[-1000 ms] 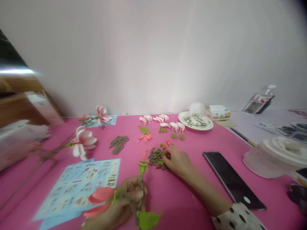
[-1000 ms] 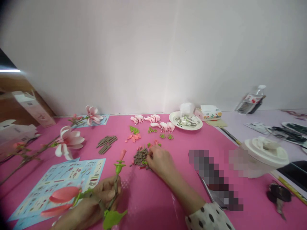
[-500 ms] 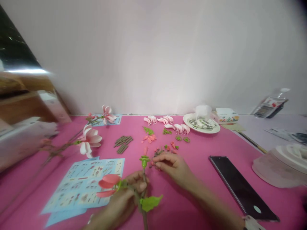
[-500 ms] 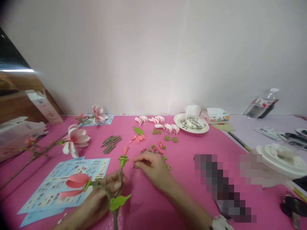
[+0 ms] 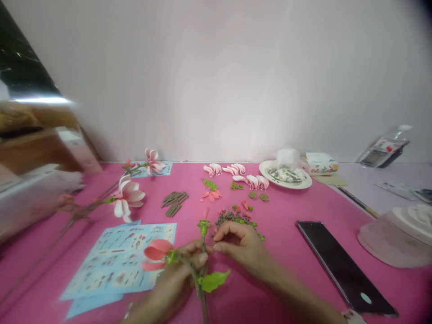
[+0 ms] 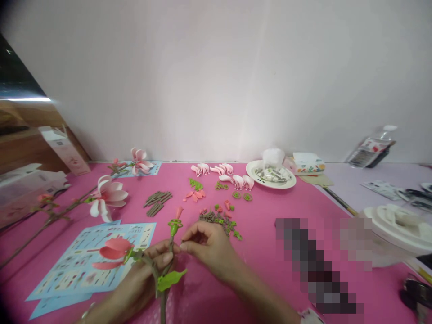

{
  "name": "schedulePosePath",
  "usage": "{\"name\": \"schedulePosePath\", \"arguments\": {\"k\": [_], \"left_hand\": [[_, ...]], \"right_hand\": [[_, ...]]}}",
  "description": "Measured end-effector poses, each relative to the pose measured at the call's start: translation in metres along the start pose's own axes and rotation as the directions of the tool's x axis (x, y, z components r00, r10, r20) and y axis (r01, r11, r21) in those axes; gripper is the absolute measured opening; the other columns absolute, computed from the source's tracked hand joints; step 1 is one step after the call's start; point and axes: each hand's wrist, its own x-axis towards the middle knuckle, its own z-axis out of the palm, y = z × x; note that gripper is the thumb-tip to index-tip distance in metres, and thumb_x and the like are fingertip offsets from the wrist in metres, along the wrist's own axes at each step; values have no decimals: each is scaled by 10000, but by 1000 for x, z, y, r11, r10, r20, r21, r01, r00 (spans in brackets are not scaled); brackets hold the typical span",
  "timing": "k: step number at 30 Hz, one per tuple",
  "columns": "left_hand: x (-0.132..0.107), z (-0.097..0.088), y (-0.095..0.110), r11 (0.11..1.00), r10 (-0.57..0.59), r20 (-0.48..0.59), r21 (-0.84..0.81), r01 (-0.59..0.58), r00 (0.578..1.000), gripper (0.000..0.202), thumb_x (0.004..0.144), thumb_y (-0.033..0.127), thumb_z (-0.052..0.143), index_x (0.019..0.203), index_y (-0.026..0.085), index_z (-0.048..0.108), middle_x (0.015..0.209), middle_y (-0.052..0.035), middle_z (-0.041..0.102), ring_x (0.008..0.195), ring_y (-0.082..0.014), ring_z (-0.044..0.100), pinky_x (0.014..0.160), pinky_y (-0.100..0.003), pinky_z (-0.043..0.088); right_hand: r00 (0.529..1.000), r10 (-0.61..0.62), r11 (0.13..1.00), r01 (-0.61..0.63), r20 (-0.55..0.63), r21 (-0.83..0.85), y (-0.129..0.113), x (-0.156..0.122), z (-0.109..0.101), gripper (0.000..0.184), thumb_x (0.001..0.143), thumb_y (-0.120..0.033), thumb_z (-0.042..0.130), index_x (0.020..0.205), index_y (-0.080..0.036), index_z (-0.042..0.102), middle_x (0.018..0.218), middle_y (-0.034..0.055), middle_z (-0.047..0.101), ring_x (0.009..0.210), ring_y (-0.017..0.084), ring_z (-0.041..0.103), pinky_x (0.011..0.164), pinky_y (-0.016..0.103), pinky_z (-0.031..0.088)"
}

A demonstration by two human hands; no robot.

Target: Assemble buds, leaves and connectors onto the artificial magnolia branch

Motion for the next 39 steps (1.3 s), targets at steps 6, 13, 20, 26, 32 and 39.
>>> {"name": "schedulePosePath", "arguments": {"k": [6,13,20,26,32,39], "left_hand": [[-1,-4,-2,991,48,34,120,-52,998,122,786,257,673,831,146,693,634,28,479,577,-82,397,540,-202,320],[-1,-6,-3,978,58,14,201,-60,998,109,811,265,646,868,182,688,597,52,479,515,-64,356,516,-194,314],[-2,-5,-2,966,75,7,248,-74,997,125,795,304,662,815,180,672,537,68,464,474,-62,325,483,-200,285],[-3,-5,-1,952,76,8,296,-75,997,179,777,342,676,811,167,659,544,58,484,477,-68,353,472,-207,265],[-2,-5,-3,963,87,14,255,-88,996,188,770,326,686,743,158,604,545,62,462,492,-73,346,474,-213,255],[-3,-9,-5,967,87,9,240,-87,996,112,797,257,665,768,165,607,581,72,431,508,-66,306,475,-199,249]], "right_hand": [[992,-114,991,117,56,-63,-3,0,0,68,720,-200,707,693,-155,664,704,19,630,687,147,584,643,259,456],[995,-99,991,97,-19,-89,-3,-3,3,58,714,-111,628,677,-155,623,674,14,642,644,142,603,614,251,479],[953,-295,935,304,71,-181,-8,-2,3,146,764,-65,607,772,-175,703,772,31,693,751,152,644,713,265,494],[974,-226,952,220,-3,-212,-8,-3,4,117,732,-69,645,722,-181,680,696,7,689,666,146,638,646,250,492],[940,-338,902,339,50,-269,-8,-4,5,103,747,-77,679,714,-173,659,737,7,670,704,132,616,678,239,470],[873,-465,771,481,148,-417,-4,-6,4,53,819,-142,629,797,-173,665,755,19,613,719,139,573,668,253,446]]}}
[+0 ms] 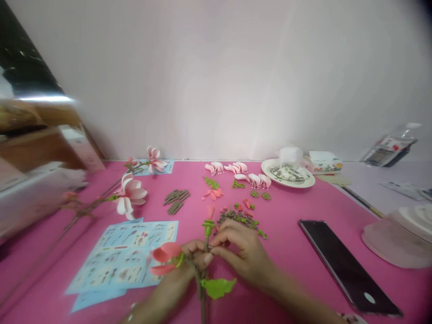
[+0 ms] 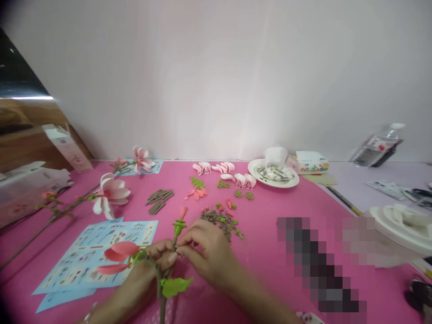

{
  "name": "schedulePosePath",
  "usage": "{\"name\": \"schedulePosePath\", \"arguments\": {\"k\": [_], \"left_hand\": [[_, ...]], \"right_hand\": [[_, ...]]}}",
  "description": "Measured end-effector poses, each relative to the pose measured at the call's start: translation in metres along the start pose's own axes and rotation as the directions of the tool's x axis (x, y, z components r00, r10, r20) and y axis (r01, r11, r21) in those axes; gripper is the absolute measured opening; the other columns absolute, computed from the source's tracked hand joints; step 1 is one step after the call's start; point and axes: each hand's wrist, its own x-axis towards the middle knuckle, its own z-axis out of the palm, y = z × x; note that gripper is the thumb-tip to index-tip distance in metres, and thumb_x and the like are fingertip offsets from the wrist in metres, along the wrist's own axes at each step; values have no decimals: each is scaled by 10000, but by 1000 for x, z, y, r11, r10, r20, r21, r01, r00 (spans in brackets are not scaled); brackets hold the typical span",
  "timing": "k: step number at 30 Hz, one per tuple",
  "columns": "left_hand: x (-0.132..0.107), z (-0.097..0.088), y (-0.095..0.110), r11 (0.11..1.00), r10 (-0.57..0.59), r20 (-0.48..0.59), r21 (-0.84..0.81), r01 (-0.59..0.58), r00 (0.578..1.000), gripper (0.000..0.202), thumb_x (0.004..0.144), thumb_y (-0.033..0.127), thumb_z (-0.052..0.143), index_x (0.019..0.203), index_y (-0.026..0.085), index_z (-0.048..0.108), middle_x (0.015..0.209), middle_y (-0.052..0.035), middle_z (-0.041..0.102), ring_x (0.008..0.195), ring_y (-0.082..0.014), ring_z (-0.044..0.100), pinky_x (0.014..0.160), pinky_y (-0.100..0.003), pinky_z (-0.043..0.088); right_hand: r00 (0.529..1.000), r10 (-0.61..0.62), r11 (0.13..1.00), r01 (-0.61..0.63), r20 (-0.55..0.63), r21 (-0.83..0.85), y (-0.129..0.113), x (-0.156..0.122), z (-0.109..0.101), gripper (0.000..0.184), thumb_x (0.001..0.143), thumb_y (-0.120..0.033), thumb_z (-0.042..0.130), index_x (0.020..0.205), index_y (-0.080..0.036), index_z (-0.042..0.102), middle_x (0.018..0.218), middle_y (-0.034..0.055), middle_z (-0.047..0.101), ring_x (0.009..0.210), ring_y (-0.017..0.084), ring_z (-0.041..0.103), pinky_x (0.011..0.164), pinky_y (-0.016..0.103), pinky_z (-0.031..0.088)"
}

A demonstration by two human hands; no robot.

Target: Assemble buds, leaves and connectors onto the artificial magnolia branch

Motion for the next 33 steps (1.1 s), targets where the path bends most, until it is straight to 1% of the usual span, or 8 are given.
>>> {"name": "schedulePosePath", "arguments": {"k": [9,15,17,19,21,23,28,33], "left_hand": [[0,4,4,998,-15,-48,65,19,999,162,752,304,701,757,163,621,557,67,449,487,-74,329,458,-203,264],[-2,7,10,992,13,-69,125,-4,998,184,768,309,682,895,175,688,535,47,493,545,-128,449,554,-242,390],[-2,9,13,987,26,-56,161,-17,998,252,773,322,673,984,185,702,591,13,577,641,-173,527,636,-280,432],[-2,10,16,979,48,-43,198,-38,998,277,789,337,650,1020,196,711,738,-32,673,765,-215,575,740,-320,447],[-2,10,16,973,60,-46,224,-48,997,291,809,349,623,1050,210,709,895,-56,710,866,-238,588,832,-348,432],[-2,10,15,975,53,-48,216,-41,997,310,818,364,608,1072,213,701,952,-66,716,898,-250,592,857,-362,425],[-1,7,8,985,53,-63,167,-41,997,265,806,355,629,1018,212,700,813,-33,692,768,-204,577,730,-308,434],[0,8,8,990,52,-34,135,-47,998,176,820,351,621,824,178,658,633,39,534,572,-108,428,550,-224,343]], "right_hand": [[993,-120,973,116,-8,-201,3,-2,0,93,868,-198,569,821,-183,647,789,32,627,770,162,562,711,294,427],[978,-204,935,179,-50,-305,3,-2,1,117,868,-197,556,815,-182,658,752,39,632,719,166,539,686,316,415],[973,-223,926,195,-51,-323,3,-2,1,113,863,-181,555,824,-178,661,742,42,632,714,172,532,681,329,408],[971,-233,922,205,-47,-328,2,-2,1,113,858,-163,550,838,-173,661,742,45,633,712,175,528,671,333,402],[970,-240,920,212,-47,-330,1,-2,1,123,858,-149,539,859,-173,660,750,47,636,715,177,528,665,333,402],[968,-247,916,217,-47,-337,0,-2,1,136,858,-140,529,885,-175,658,766,50,639,723,177,532,665,332,406],[967,-249,910,218,-46,-352,0,-2,1,148,865,-140,515,897,-180,654,786,50,644,735,178,543,669,333,412],[971,-236,920,206,-50,-332,0,-3,2,128,859,-139,526,872,-181,647,790,57,650,730,180,544,673,339,412]]}}
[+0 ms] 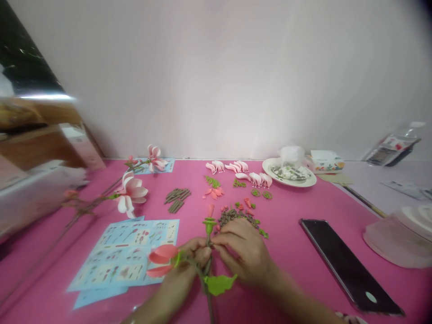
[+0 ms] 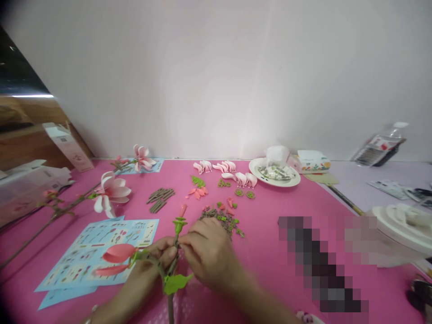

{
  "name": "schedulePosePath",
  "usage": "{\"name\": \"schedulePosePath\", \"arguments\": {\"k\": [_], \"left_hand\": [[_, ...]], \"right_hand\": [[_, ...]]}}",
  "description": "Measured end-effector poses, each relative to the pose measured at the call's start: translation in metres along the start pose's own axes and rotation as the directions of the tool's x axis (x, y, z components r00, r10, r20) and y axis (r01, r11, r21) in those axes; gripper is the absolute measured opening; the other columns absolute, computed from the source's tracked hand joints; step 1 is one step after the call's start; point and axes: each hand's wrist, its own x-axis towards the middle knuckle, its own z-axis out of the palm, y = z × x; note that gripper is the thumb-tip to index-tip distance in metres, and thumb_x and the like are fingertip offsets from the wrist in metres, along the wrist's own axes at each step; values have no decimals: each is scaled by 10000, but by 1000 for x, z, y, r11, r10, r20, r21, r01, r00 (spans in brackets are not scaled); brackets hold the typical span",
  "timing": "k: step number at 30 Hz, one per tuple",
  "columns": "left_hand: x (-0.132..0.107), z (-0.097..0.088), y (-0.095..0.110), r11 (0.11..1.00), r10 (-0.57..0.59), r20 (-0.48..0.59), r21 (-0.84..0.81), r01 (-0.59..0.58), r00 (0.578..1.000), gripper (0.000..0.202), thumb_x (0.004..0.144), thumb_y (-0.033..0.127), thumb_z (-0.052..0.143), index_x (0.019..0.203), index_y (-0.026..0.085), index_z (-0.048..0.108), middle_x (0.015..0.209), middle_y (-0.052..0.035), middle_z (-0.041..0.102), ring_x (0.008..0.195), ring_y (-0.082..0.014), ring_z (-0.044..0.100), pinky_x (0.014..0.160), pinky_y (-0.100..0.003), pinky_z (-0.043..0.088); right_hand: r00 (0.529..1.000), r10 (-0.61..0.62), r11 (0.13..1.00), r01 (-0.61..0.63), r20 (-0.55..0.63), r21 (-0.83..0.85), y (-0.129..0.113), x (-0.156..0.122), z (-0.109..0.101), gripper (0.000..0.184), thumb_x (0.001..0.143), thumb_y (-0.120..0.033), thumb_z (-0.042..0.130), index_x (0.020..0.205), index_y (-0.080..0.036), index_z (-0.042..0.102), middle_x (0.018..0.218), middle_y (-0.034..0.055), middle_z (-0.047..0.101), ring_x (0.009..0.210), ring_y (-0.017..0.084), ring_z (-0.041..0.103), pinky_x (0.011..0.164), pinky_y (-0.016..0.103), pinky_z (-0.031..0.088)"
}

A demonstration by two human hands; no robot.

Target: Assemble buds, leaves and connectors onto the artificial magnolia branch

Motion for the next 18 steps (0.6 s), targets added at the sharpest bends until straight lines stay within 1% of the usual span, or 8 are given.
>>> {"name": "schedulePosePath", "arguments": {"k": [3,6,9,13,16,18], "left_hand": [[-1,3,4,997,-44,11,-64,45,999,188,813,348,631,745,176,599,564,73,441,503,-81,333,491,-210,275],[-2,4,6,991,-68,12,-112,69,998,197,800,344,650,737,177,566,568,75,446,499,-77,331,484,-211,260],[-1,4,4,994,-53,6,-93,53,999,225,796,367,649,735,174,552,545,73,445,479,-75,326,468,-216,236],[0,3,0,998,-16,-26,-68,14,1000,288,757,415,675,681,180,526,509,77,423,451,-69,298,448,-218,205],[1,2,-2,999,-30,-16,-44,29,999,304,755,440,668,679,183,525,496,78,407,437,-71,292,433,-224,184],[1,0,-3,998,-49,-3,-42,49,999,296,772,434,652,684,185,519,493,73,421,433,-75,306,433,-227,187]], "right_hand": [[1000,-1,1000,1,2,16,0,0,1,115,852,-136,536,853,-174,644,776,56,645,735,182,545,676,341,415],[1000,3,1000,-3,-6,12,-1,-1,2,120,855,-135,529,852,-175,643,781,57,643,733,180,546,669,337,419],[1000,6,1000,-6,-16,14,-1,-1,2,124,854,-126,527,839,-176,639,774,55,642,726,176,547,664,331,422],[1000,5,1000,-5,-3,28,-1,-1,2,112,851,-124,537,829,-172,636,766,53,644,730,178,544,667,330,421],[1000,-2,1000,2,5,31,0,-1,2,126,860,-130,522,831,-179,635,764,48,641,721,173,535,661,324,415],[1000,-10,999,10,1,38,1,-2,3,131,863,-132,516,830,-183,633,760,44,637,720,171,532,660,322,413]]}}
